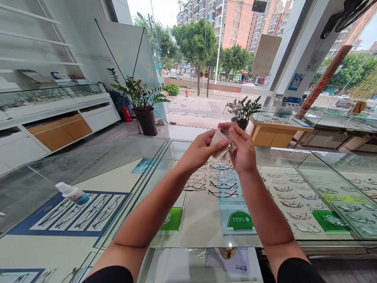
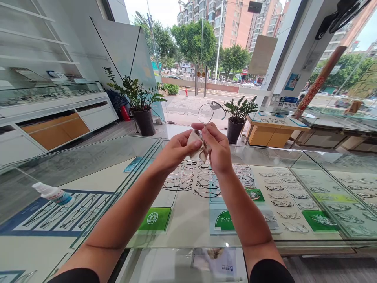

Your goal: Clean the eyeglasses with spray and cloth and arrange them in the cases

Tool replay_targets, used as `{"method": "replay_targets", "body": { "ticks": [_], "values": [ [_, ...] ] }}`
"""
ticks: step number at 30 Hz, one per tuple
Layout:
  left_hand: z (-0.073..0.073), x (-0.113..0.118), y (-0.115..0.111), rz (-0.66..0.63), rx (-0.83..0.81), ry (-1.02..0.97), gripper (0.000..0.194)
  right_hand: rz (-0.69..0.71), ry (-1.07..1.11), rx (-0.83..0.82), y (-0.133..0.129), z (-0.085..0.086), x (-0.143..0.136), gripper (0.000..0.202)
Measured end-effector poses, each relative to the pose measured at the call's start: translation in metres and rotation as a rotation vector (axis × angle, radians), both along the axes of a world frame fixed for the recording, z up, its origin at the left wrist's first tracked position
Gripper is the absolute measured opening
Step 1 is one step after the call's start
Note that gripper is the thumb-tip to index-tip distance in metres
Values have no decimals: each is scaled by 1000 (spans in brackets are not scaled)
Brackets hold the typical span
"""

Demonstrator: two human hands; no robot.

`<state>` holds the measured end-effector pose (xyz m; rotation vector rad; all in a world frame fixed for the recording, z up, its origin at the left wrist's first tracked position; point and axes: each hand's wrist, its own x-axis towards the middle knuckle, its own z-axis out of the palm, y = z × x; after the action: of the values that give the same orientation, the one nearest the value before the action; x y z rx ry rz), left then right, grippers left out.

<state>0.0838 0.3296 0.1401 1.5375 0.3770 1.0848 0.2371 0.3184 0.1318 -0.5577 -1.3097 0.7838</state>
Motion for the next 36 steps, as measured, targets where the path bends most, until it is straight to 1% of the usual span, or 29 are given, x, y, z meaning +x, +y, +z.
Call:
{"method": "replay_targets", "body": {
  "ticks": [4,8,10,15,17,19,24,28,30,34,36],
  "values": [
    [0,-3,1,-32,1,33,51,23,23,-2,-1,-1,-1,29],
    [-1,-5,1,-27,-23,61,51,4,10,-12,-1,-1,-2,30],
    [0,-4,-1,-19,-34,47,50,19,-6,-13,-2,0,-4,30],
    [1,2,-9,76,1,-40,47,128,20,-14,-7,3,-10,30],
    [0,6,-10,113,22,-68,47,149,39,-20,-8,2,-12,28],
    [-2,10,-11,158,41,-108,48,136,41,-8,-8,0,-13,28],
    [-8,16,-9,237,81,-153,55,102,12,62,-8,-5,-15,37],
    [-10,15,-7,293,149,-159,64,104,16,109,-10,-3,-15,34],
    [-8,13,-6,259,176,-120,65,103,54,98,-10,-1,-14,32],
    [-1,5,-7,115,211,1,59,57,150,47,-6,2,-10,30],
    [2,0,-6,45,212,40,57,56,171,23,-3,3,-9,29]
  ]
}}
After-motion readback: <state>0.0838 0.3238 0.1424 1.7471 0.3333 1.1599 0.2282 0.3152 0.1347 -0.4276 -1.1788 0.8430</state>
